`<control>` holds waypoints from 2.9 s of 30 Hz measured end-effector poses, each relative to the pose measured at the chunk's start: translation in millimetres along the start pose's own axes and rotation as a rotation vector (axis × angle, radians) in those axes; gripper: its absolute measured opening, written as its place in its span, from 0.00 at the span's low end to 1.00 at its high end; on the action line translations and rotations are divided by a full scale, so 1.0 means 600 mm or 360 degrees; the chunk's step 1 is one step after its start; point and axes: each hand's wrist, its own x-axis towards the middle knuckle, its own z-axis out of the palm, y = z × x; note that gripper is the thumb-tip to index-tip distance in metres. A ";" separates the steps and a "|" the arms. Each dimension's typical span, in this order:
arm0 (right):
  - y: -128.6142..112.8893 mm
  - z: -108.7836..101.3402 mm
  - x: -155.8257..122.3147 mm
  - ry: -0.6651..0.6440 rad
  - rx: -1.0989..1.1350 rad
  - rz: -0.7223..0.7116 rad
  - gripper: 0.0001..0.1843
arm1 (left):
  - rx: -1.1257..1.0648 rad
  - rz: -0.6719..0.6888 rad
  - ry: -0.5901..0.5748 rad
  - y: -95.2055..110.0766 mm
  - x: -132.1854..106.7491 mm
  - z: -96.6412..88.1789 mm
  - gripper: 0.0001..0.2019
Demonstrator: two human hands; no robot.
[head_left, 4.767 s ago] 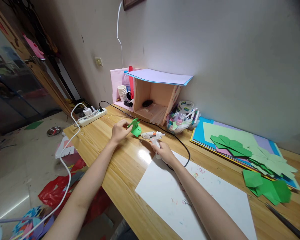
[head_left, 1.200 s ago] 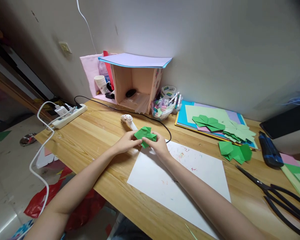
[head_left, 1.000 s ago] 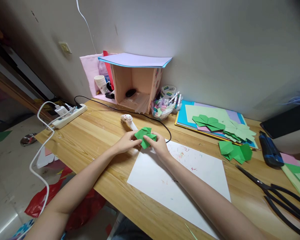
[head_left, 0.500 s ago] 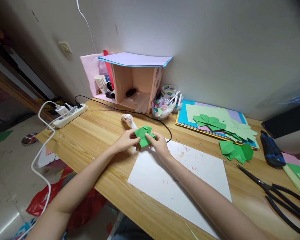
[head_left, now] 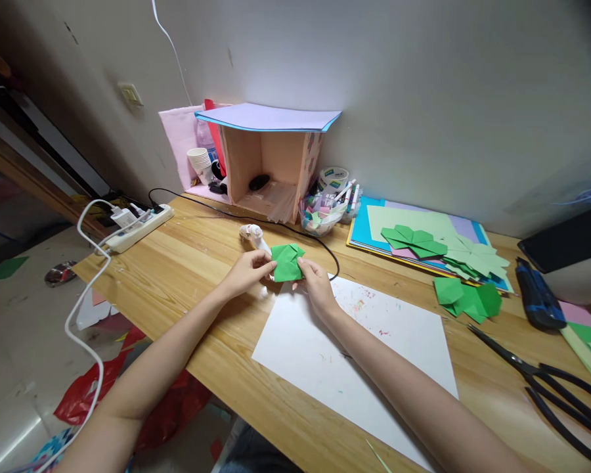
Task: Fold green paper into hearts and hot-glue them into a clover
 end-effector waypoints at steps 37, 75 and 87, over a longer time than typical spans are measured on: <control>-0.016 0.000 -0.005 0.0286 -0.0053 -0.0049 0.16 | 0.0010 0.0005 0.0034 0.003 0.002 -0.027 0.21; -0.009 0.002 -0.008 0.0048 -0.0486 -0.0212 0.16 | 0.0283 -0.0014 0.0055 0.002 -0.002 -0.024 0.15; -0.004 -0.001 -0.004 0.0108 -0.0504 -0.0273 0.15 | 0.0102 -0.0066 -0.0086 0.000 0.000 -0.027 0.13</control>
